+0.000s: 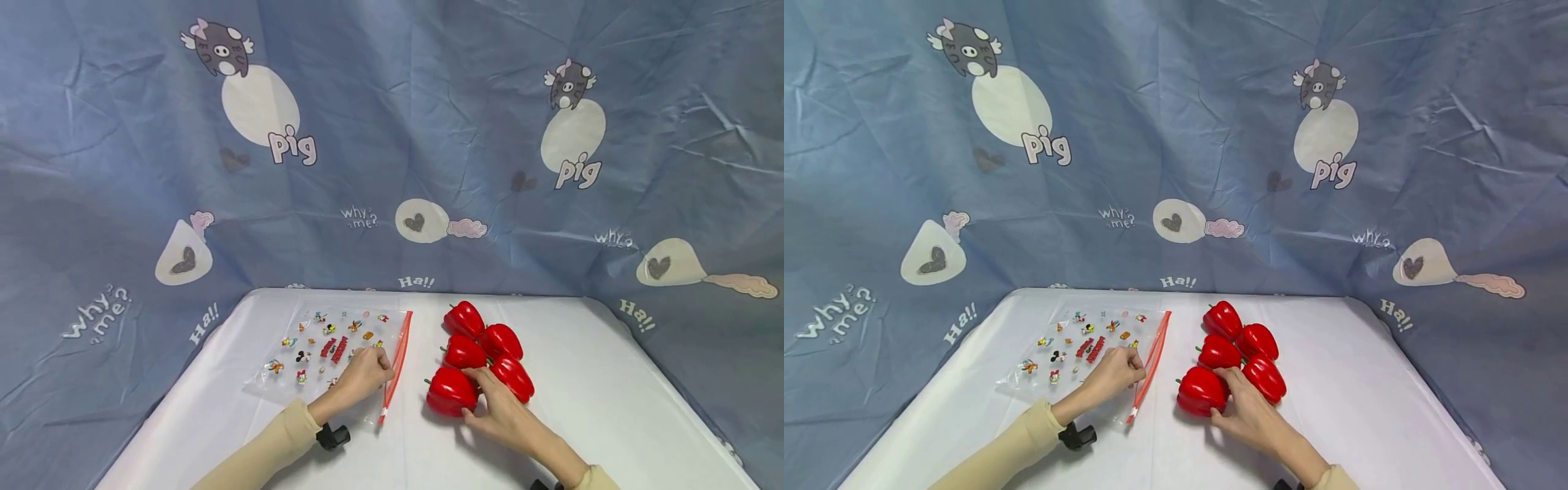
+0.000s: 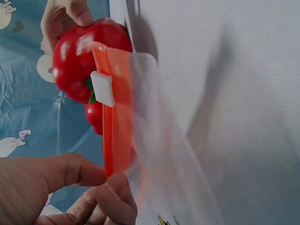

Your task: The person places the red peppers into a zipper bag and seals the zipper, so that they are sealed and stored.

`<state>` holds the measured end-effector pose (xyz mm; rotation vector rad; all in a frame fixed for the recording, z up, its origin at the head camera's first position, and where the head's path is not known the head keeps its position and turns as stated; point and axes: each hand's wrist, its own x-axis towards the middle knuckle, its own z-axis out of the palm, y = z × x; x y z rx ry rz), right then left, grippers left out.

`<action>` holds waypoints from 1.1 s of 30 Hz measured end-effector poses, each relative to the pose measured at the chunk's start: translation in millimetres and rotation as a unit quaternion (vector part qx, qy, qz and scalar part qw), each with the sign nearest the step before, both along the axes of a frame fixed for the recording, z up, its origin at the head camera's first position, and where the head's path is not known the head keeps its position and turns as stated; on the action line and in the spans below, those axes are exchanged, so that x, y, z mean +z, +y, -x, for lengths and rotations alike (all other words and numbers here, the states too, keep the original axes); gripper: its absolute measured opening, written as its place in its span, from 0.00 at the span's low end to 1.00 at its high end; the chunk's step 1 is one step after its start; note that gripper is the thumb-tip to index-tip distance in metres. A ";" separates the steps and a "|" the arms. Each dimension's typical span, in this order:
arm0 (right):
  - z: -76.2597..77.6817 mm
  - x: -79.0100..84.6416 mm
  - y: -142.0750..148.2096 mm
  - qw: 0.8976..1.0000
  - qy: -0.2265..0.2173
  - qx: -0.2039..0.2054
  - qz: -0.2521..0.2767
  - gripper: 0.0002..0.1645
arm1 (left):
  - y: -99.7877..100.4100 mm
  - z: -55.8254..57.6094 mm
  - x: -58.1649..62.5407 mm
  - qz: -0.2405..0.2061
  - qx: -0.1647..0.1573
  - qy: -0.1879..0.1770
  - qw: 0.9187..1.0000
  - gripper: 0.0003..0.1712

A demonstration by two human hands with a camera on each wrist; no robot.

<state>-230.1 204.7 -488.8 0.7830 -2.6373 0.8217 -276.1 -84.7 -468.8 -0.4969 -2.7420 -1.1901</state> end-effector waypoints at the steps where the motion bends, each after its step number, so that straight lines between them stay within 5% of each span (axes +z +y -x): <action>1: 0.6 1.5 -0.9 1.000 0.005 -0.003 0.002 0.40 | -0.1 -0.1 0.6 0.000 0.000 -0.001 1.000 0.07; 19: 15.2 29.0 -28.5 0.998 0.038 -0.028 0.029 0.38 | -2.8 -0.4 2.6 -0.006 -0.003 -0.003 1.000 0.07; 33: 25.7 27.2 -49.7 0.997 0.060 -0.015 0.048 0.37 | -2.7 0.2 7.6 -0.012 -0.001 -0.011 1.000 0.06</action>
